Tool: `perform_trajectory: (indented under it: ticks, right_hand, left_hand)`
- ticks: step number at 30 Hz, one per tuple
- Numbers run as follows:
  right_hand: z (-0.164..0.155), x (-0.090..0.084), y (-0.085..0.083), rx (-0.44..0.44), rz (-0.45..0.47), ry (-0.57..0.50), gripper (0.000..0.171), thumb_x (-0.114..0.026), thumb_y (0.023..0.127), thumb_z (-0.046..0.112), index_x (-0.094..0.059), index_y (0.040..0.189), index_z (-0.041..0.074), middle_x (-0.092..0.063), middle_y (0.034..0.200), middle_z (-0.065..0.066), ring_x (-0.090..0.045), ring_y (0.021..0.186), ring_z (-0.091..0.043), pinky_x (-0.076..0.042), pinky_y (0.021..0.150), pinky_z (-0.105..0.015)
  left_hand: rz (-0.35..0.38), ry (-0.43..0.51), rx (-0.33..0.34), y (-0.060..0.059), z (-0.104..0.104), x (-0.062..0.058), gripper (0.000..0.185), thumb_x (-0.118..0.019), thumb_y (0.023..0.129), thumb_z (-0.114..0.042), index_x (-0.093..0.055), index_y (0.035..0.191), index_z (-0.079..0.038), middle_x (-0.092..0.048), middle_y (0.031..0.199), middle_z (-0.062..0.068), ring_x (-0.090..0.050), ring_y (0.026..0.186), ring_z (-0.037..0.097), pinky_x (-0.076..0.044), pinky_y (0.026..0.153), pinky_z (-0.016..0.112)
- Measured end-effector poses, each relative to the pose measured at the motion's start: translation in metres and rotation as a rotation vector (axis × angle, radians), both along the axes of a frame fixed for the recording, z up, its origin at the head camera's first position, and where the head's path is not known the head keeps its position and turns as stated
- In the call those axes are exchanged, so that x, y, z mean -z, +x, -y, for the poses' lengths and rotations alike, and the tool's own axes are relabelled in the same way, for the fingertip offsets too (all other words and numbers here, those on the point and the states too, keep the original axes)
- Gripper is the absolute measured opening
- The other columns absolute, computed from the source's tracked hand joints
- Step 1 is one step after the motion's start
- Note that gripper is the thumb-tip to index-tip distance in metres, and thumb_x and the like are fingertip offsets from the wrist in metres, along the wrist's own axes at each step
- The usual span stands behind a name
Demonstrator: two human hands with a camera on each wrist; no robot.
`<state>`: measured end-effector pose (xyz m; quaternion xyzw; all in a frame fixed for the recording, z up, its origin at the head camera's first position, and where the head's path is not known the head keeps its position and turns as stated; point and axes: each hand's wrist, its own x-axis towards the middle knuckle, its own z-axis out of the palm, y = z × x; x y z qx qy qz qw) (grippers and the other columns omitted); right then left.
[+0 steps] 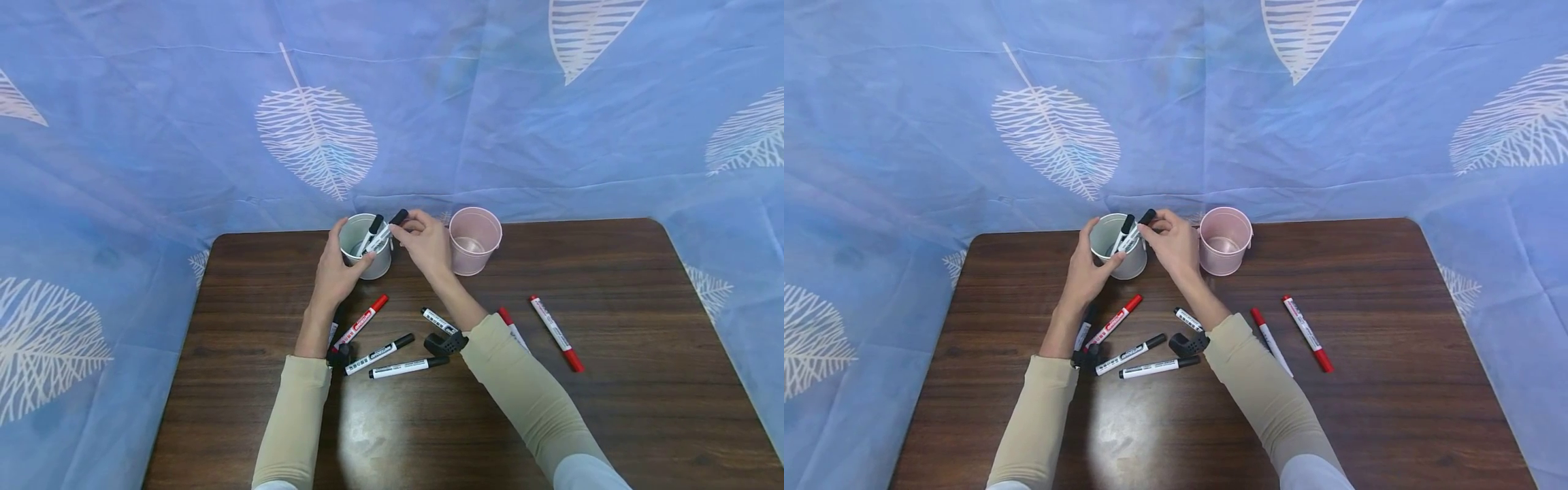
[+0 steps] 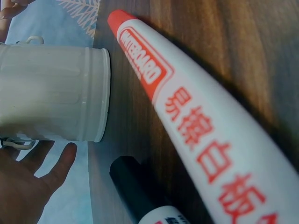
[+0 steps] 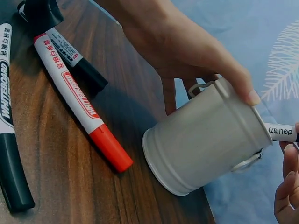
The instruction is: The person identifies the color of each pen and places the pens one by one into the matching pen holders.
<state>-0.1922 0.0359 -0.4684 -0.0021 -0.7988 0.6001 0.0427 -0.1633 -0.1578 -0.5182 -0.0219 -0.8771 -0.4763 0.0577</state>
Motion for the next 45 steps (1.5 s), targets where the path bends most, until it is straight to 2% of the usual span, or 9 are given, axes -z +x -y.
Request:
perform_trajectory:
  ticks: [3,7,12,18,23,29,34,39,45]
  right_hand:
    - [0.000,0.001,0.001,0.005,0.001,0.014,0.020,-0.078,0.086,0.025,-0.072,0.099,0.011,-0.075,0.084,-0.003,-0.068,0.063,-0.017,-0.044,0.055,-0.021]
    - [-0.002,0.000,0.003,0.010,0.011,0.072,0.021,-0.079,0.085,0.029,-0.073,0.099,0.014,-0.075,0.086,0.000,-0.068,0.065,-0.020,-0.043,0.054,-0.022]
    - [-0.006,0.003,0.008,-0.010,-0.012,0.153,0.030,-0.078,0.086,0.032,-0.074,0.112,0.019,-0.076,0.097,0.007,-0.066,0.067,-0.015,-0.043,0.054,-0.024]
    - [-0.014,0.010,0.018,-0.043,-0.090,0.214,0.043,-0.079,0.085,0.033,-0.070,0.125,0.019,-0.074,0.108,0.007,-0.065,0.065,-0.011,-0.044,0.051,-0.026]
    - [-0.021,0.013,0.026,-0.084,-0.133,0.226,0.044,-0.079,0.086,0.028,-0.068,0.127,0.016,-0.073,0.111,0.004,-0.063,0.062,-0.010,-0.045,0.049,-0.027]
    - [-0.026,0.013,0.030,-0.120,-0.214,0.272,0.044,-0.079,0.086,0.021,-0.067,0.128,0.016,-0.073,0.111,0.004,-0.060,0.061,-0.007,-0.044,0.048,-0.026]
    - [-0.028,0.012,0.031,-0.127,-0.236,0.278,0.045,-0.079,0.086,0.020,-0.067,0.129,0.015,-0.073,0.111,0.003,-0.059,0.060,-0.006,-0.044,0.047,-0.026]
    - [-0.031,0.011,0.033,-0.137,-0.253,0.271,0.046,-0.079,0.086,0.019,-0.066,0.130,0.014,-0.073,0.111,0.001,-0.059,0.060,-0.008,-0.045,0.050,-0.026]
    - [-0.038,0.013,0.039,-0.132,-0.271,0.273,0.046,-0.079,0.086,0.018,-0.066,0.130,0.015,-0.073,0.110,0.000,-0.058,0.060,-0.008,-0.045,0.050,-0.026]
  left_hand:
    - [-0.003,0.003,0.002,0.000,-0.001,0.000,0.087,-0.072,0.086,-0.049,-0.025,0.156,-0.028,-0.047,0.146,0.009,-0.050,0.128,0.029,-0.043,0.099,0.053]
    - [-0.001,0.007,0.005,0.001,-0.002,0.000,0.086,-0.072,0.086,-0.047,-0.025,0.156,-0.028,-0.047,0.146,0.008,-0.051,0.127,0.028,-0.044,0.099,0.053]
    - [0.014,0.012,0.010,0.003,-0.003,0.000,0.087,-0.072,0.086,-0.048,-0.025,0.156,-0.028,-0.047,0.146,0.008,-0.051,0.127,0.028,-0.044,0.099,0.052]
    - [0.021,0.025,0.013,0.007,-0.002,0.004,0.087,-0.073,0.086,-0.047,-0.024,0.156,-0.029,-0.044,0.150,0.007,-0.048,0.130,0.027,-0.042,0.101,0.054]
    - [0.029,0.030,-0.004,0.010,0.000,0.004,0.087,-0.074,0.086,-0.045,-0.024,0.156,-0.030,-0.044,0.150,0.007,-0.048,0.130,0.028,-0.042,0.101,0.054]
    - [0.029,0.017,-0.017,0.007,0.000,0.001,0.086,-0.073,0.086,-0.045,-0.025,0.156,-0.029,-0.043,0.150,0.007,-0.047,0.131,0.028,-0.041,0.102,0.054]
    - [0.033,0.003,-0.018,0.006,0.000,-0.002,0.089,-0.073,0.085,-0.048,-0.023,0.157,-0.031,-0.040,0.153,0.005,-0.045,0.133,0.028,-0.040,0.103,0.055]
    - [-0.001,-0.006,-0.016,0.002,0.002,-0.001,0.089,-0.073,0.084,-0.049,-0.025,0.157,-0.033,-0.036,0.156,0.000,-0.041,0.137,0.025,-0.037,0.106,0.054]
    - [-0.016,-0.002,-0.004,-0.001,0.001,-0.002,0.085,-0.075,0.084,-0.049,-0.030,0.155,-0.031,-0.040,0.154,0.001,-0.043,0.135,0.024,-0.038,0.105,0.053]
